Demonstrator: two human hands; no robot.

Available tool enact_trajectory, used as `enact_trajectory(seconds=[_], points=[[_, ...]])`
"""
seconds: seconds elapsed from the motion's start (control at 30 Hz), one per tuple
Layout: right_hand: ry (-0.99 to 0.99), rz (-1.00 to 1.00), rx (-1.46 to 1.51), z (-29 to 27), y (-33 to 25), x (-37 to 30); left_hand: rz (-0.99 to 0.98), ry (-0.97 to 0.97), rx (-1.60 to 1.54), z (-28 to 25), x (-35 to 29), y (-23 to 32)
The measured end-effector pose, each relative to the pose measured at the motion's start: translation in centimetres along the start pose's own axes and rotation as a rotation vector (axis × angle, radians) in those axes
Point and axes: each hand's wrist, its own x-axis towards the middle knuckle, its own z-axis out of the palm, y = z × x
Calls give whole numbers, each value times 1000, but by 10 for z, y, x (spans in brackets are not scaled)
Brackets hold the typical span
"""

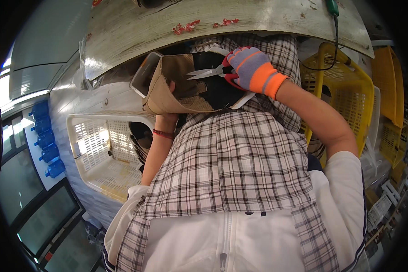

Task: The person uses red-handled scissors to trim excess material from the inner lining of several brown shoe uppers. They repeatedly pick up each upper, cut along the edges, and place the finished pieces into a yellow basket. A green heat gun is visible on the table but not used.

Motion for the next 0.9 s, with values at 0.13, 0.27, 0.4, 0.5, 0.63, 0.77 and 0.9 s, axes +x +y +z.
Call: enact_trajectory(seconds=[0.13, 0.27, 0.4, 0.5, 0.63, 0.77, 0.9], points=[[42, -21, 10, 8, 7, -6, 30, 9, 78, 10, -3, 0], [62, 112, 21, 12, 21, -6, 8, 27, -49, 2, -5, -3], [113, 33, -90, -20, 4, -4, 105, 13, 38, 11, -16, -6], [7, -53, -208, -22, -12, 5, 113, -11, 98, 22, -14, -7], [-24, -137, -282, -26, -26, 21, 81, -65, 43, 24, -10, -6], [-3, -173, -293, -20, -27, 31, 129, -46, 96, 30, -11, -7], [65, -208, -294, -10, -21, 37, 130, -41, 103, 30, -11, -6]])
